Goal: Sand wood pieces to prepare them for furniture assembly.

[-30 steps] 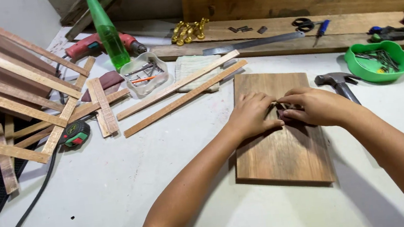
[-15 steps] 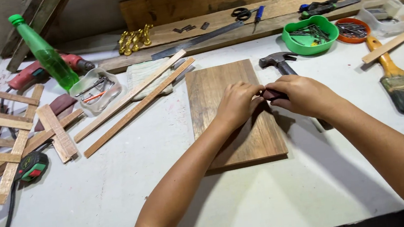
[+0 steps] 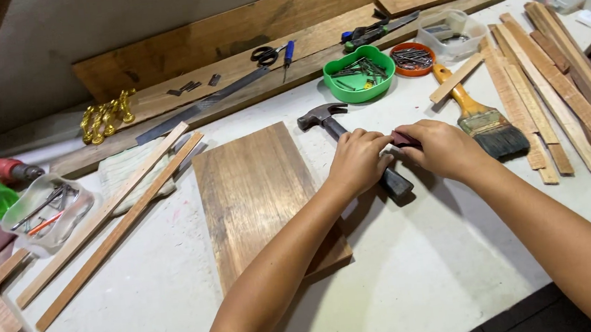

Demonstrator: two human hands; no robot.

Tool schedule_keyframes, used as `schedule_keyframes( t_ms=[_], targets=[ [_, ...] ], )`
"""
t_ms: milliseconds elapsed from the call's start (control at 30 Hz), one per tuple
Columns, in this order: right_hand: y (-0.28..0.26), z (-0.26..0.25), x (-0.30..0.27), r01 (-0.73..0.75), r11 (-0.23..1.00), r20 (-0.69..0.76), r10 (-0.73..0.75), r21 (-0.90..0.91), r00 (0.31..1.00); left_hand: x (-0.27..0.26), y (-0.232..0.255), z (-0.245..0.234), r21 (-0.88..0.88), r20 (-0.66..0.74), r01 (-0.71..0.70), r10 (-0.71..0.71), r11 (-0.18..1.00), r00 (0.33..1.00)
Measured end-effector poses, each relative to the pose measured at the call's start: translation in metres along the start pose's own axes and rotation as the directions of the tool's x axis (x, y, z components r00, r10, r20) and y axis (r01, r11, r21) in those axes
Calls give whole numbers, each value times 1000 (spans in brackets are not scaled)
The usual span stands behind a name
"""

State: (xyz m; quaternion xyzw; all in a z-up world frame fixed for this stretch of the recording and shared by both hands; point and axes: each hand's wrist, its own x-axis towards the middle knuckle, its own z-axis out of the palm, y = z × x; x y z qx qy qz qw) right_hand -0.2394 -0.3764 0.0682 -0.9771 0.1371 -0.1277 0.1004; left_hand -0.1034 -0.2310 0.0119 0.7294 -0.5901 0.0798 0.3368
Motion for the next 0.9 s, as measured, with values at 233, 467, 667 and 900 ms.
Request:
schedule_keyframes(
  t_ms=[233,467,667,900],
  targets=[
    [16,3,-9,-108,994,68,109,-17,992,24,7,24,37,40,-42,41,998,998],
    [43,-11,-21,-92,995,-4,92,35,996,55,26,36,-10,3,-94,94,995,996],
    [77,-27,-32,-171,985,-59,173,34,983,91,48,59,-34,27,-132,133,991,991],
    [130,-54,-53,-262,964,-115,266,52,957,143,76,108,-85,75,-212,219,973,973]
  ],
)
